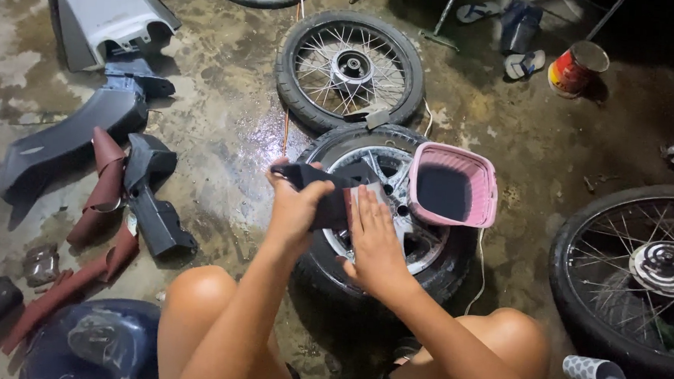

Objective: The person sits on the floor and sands a black motorcycle plastic part using a sanding block. They repeatedly rub the surface of the part, occasionally dipping the sanding block into a pink container of liquid, and continue sanding different areas of the part.

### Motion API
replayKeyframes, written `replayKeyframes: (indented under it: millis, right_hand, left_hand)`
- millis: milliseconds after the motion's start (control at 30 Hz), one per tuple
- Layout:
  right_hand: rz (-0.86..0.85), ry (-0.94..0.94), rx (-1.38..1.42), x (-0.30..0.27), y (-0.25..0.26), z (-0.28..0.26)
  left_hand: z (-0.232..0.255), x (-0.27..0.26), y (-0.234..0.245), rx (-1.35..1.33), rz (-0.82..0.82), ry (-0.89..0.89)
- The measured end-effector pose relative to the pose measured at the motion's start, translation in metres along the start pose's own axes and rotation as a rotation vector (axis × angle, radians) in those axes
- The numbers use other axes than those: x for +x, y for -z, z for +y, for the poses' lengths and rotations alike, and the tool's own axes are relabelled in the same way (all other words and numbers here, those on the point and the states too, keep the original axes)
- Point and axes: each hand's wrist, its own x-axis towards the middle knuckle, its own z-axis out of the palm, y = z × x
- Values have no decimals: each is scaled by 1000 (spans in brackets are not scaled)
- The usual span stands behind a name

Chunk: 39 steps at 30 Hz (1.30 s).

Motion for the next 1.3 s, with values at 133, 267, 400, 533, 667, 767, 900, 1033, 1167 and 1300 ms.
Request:
replayKeyframes:
  millis: [133,267,400,533,667,767,900,1033,1167,1300]
  right_hand:
    - [-28,-33,-240,17,-5,19]
    - [337,15,-418,15,20,-6]
    - [71,-21,-274,7,2,-4]
    - [361,-22,-384,9,53,-16]
    - [-79,3,-259,-3,7,-11]
    - [-80,-46,-270,22,10,14]
    - [-158,14,-285,1,26,-15]
    - [-92,-7,-68,7,25,-6]
    - [-12,21,-55,6,43,-8]
    - [-18,24,-65,3,22,-3]
  left_hand:
    - [-27,-3,-5,140,-74,-93]
    - [-22,5,-1,141,-29,-123]
    - [-31,6,0,144,-44,-102]
    - [-13,-14,-9,225,-93,-77]
    - [-4,-8,-3,204,-105,-97]
    - [-32,-6,-6,342,-168,-157]
    - [-23,-3,-3,238,-171,-171]
    - [-5,-5,-2,174,-134,-79]
    - [12,-9,-1,139,-115,70]
    - [20,-14,2,72,-96,121]
